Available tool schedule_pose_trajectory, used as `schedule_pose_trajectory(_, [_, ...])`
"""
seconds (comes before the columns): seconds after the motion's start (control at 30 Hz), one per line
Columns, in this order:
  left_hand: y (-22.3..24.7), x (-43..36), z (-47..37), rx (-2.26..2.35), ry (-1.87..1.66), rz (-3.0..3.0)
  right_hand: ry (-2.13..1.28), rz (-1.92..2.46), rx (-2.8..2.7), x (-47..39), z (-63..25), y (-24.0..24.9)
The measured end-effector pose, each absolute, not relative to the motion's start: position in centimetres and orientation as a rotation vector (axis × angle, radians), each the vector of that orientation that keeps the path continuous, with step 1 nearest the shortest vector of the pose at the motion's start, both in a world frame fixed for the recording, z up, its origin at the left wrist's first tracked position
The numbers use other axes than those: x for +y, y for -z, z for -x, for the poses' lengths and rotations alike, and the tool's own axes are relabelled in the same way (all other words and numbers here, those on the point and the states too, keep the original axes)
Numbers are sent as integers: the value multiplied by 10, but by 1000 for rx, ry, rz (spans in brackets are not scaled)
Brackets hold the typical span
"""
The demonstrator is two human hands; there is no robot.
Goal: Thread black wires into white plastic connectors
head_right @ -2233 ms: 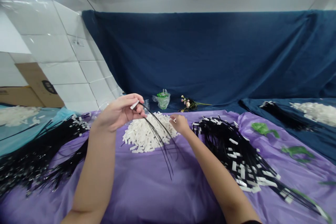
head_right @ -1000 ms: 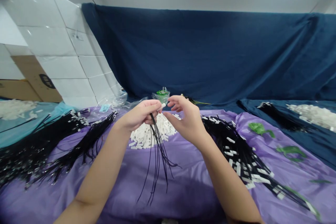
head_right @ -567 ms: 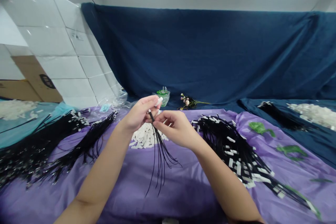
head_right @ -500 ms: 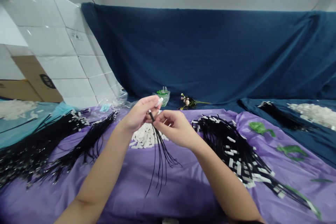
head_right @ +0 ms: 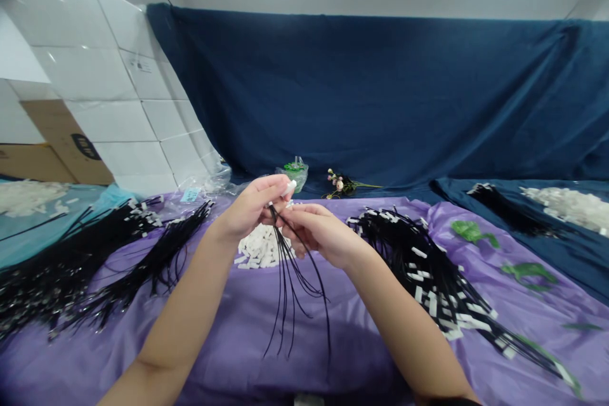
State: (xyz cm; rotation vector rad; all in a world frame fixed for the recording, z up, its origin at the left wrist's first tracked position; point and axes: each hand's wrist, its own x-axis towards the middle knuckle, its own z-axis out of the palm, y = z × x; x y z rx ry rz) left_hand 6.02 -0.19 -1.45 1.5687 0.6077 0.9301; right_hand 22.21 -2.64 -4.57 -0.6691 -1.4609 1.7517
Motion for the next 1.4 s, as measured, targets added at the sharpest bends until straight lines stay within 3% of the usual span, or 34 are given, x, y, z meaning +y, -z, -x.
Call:
schedule_pose_trajectory(0.23, [15,0,-58,617,-926,-1595,-1809,678,-1287,-27,-211,50])
schedule_pose_trajectory(0.43, [15,-1,-58,598,-892,-1628,-1561,748,-1231,-26,-204,55])
schedule_pose_trajectory(0.67, [12,-5,-57,618,-828,-1680,-1364,727,-1317,-24,-205,54])
schedule_pose_trajectory(1.4, [11,-5,-54,632,-848,-1705,-1294,695,-1708,-33,-214,49])
